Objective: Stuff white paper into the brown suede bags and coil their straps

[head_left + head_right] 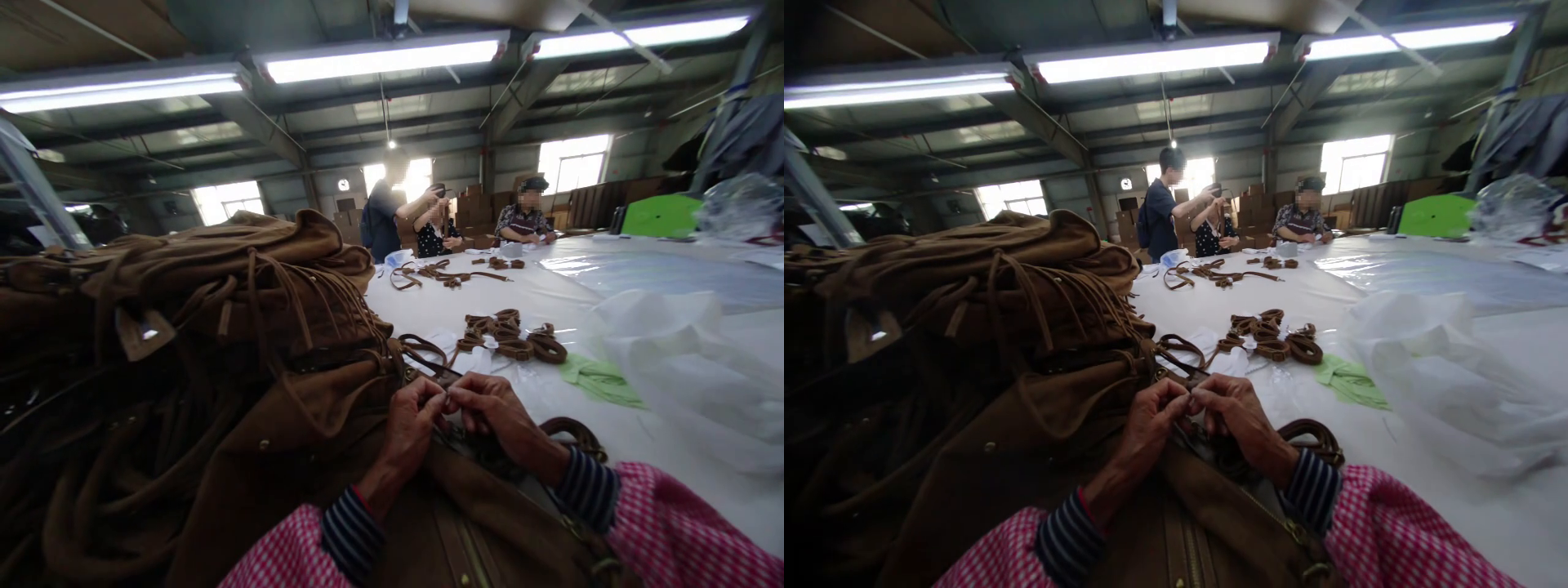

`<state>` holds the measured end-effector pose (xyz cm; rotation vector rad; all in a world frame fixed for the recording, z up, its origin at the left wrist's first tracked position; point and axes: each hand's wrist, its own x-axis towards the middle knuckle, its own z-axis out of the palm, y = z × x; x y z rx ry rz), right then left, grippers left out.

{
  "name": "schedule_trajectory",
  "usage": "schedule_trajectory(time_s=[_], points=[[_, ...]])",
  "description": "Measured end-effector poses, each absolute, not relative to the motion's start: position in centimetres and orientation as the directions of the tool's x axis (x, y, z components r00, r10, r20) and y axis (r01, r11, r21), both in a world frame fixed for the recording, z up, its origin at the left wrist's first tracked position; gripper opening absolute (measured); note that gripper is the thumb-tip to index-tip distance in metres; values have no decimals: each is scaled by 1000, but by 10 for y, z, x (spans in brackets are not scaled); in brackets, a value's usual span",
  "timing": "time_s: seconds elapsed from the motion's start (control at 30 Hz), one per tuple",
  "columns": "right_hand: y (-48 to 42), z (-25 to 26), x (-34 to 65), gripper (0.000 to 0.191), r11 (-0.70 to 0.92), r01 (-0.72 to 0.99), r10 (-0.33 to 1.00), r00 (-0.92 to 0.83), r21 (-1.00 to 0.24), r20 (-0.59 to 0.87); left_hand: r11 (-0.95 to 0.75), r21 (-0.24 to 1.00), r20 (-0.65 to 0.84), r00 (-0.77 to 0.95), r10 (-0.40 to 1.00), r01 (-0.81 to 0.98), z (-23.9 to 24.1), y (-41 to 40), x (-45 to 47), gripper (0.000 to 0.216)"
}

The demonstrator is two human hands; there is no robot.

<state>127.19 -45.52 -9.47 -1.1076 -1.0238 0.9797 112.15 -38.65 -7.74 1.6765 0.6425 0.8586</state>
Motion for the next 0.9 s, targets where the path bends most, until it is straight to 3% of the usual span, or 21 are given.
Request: schedule_trajectory(time_s=[0.27, 0.5, 0.9], points=[[-457, -90, 1271, 32, 130, -14, 967, 224, -991, 124, -280, 960, 220, 594, 774, 10, -78, -385, 1120, 18], [-458, -85, 1277, 22, 123, -147, 968, 234, -981, 87, -266, 964, 202, 637, 744, 5, -74, -387, 1118, 24], [-455, -88, 1262, 22, 177, -309, 948, 310, -934, 77, -273, 962, 197, 628, 753, 26, -70, -390, 1119, 30]])
